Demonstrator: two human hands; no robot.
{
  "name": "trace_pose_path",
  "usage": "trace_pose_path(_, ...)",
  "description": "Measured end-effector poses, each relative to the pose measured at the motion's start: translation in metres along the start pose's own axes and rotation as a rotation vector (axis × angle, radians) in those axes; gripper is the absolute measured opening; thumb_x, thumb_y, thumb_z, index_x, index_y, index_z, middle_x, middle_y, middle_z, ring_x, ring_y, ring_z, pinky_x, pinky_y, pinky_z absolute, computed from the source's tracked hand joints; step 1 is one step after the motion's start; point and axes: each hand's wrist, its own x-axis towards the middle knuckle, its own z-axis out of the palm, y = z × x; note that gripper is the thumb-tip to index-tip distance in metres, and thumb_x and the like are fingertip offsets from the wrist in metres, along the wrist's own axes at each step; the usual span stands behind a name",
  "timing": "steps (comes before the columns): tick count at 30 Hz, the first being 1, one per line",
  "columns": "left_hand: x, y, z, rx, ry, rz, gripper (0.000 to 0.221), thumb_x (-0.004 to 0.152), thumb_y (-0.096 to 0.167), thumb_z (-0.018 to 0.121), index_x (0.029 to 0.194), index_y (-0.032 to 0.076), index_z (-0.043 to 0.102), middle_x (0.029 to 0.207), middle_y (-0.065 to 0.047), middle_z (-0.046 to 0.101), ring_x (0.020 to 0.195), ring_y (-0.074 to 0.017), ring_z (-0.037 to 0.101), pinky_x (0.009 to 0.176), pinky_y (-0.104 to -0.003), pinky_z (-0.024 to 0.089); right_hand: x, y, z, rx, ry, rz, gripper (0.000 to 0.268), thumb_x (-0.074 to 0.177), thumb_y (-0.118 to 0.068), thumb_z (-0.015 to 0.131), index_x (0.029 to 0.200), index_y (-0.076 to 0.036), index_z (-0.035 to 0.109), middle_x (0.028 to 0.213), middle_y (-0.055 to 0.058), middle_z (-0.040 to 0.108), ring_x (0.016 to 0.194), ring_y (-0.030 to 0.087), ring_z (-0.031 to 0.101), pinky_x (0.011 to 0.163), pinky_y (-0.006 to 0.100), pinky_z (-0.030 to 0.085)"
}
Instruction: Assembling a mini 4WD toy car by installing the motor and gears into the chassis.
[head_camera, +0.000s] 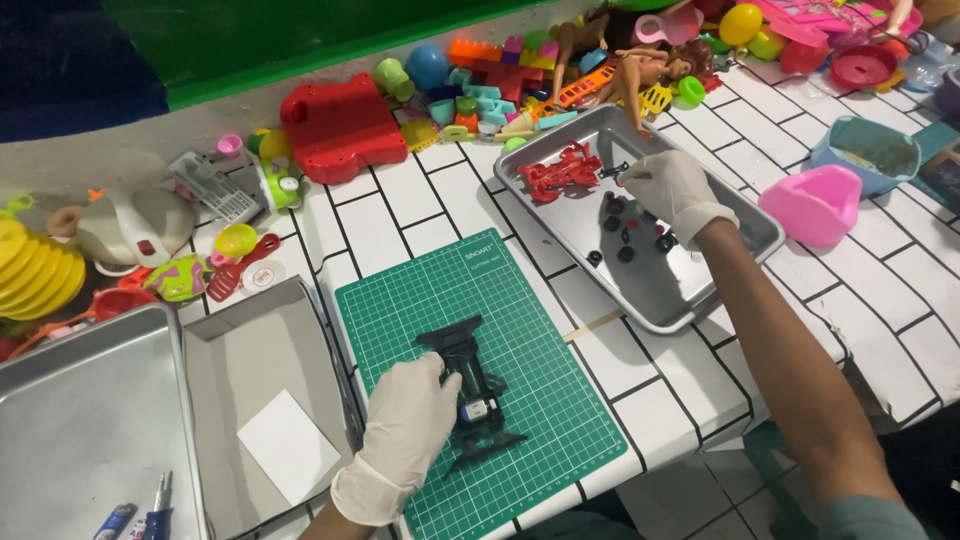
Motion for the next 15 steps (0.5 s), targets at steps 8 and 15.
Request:
trace_pose_path(8, -0.003, 0.01, -0.028, -0.3, -0.003, 0.014, 0.035, 0.096, 0.029, 0.066, 0.12, 0.004, 0.072, 0.099, -0.018, 0.079, 0.1, -0.0357, 0.076, 0.081, -0.045, 0.062, 0.036, 0.023, 0.031, -0.283, -0.077, -0.006, 0.03, 0.08, -0.044, 0.085, 0.104, -0.026, 0.083, 0.103, 0.016, 0.079, 0.103, 0.043, 0.072, 0.093, 0.049, 0.057)
trace_pose_path(15, 0.002, 0.007, -0.021, -0.425, -0.06, -0.046, 0.038, 0.091, 0.033, 0.069, 0.121, 0.009, 0.072, 0.097, -0.01, 0.08, 0.1, -0.0286, 0.076, 0.081, -0.044, 0.061, 0.06, 0.008, 0.035, -0.357, -0.117, 0.213, 0.069, 0.061, -0.043, 0.097, 0.109, 0.002, 0.077, 0.113, 0.03, 0.074, 0.109, 0.045, 0.069, 0.09, 0.052, 0.057)
